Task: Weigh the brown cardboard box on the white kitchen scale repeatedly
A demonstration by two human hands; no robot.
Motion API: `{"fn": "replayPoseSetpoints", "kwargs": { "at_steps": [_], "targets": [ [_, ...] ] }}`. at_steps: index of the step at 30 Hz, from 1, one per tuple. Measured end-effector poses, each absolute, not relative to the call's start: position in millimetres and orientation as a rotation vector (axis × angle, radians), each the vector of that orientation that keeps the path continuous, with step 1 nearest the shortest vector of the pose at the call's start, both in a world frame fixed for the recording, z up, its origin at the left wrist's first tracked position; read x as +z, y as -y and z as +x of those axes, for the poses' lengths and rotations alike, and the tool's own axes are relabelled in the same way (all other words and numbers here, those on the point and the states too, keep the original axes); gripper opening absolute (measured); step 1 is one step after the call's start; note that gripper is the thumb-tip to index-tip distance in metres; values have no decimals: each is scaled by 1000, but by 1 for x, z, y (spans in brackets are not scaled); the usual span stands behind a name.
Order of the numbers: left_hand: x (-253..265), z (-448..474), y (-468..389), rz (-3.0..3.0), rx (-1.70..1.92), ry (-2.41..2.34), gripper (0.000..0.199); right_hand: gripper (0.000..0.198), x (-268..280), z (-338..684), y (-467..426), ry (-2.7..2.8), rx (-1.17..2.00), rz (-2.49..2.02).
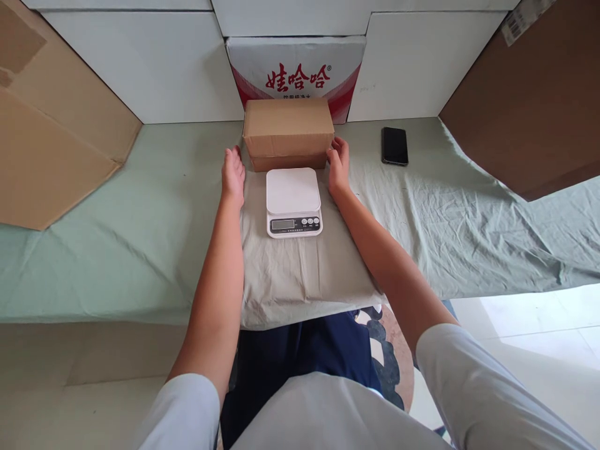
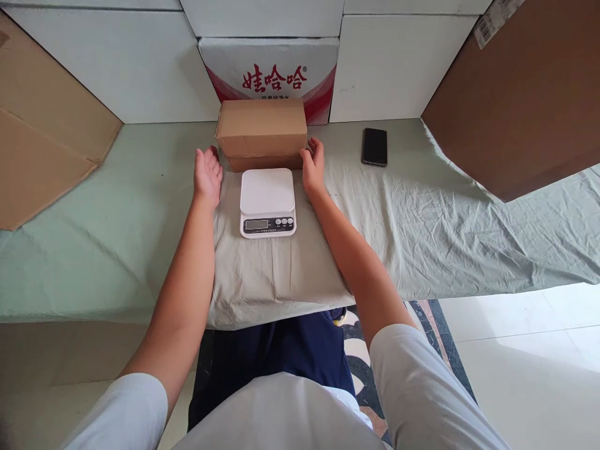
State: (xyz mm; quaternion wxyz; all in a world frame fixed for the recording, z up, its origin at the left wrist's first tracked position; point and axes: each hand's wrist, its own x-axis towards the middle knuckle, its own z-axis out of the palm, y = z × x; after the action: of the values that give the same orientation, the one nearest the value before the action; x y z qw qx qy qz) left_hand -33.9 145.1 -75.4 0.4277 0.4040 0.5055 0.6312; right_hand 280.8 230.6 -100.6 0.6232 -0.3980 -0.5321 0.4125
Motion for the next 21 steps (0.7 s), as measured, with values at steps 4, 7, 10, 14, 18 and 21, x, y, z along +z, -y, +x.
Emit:
{"fn": "replayPoseSetpoints", "kwargs": {
  "at_steps": [4, 7, 10, 14, 18, 21],
  "targets": [
    [-70, -19, -142, 1003, 1592, -1288, 99, 82, -103, 281, -233, 1236, 949, -901],
    [-66, -10, -141, 1020, 1607, -1267, 93, 78, -102, 281, -232, 1234, 956, -892],
    [-63, -2, -139, 1044, 1626, -1221, 94, 77, -98, 280, -229, 1255, 963, -890],
    [-58, 5, -135, 1053, 1636, -1173, 92, 78, -91, 279, -223, 1226, 988, -895],
    [-55, 9, -133, 1034, 1633, -1161, 83, 78, -88, 279, -222, 1264, 971, -905],
    [-55, 8, -133, 1043, 1622, -1176, 80, 80, -90, 280, -223, 1298, 959, -897]
  ]
}}
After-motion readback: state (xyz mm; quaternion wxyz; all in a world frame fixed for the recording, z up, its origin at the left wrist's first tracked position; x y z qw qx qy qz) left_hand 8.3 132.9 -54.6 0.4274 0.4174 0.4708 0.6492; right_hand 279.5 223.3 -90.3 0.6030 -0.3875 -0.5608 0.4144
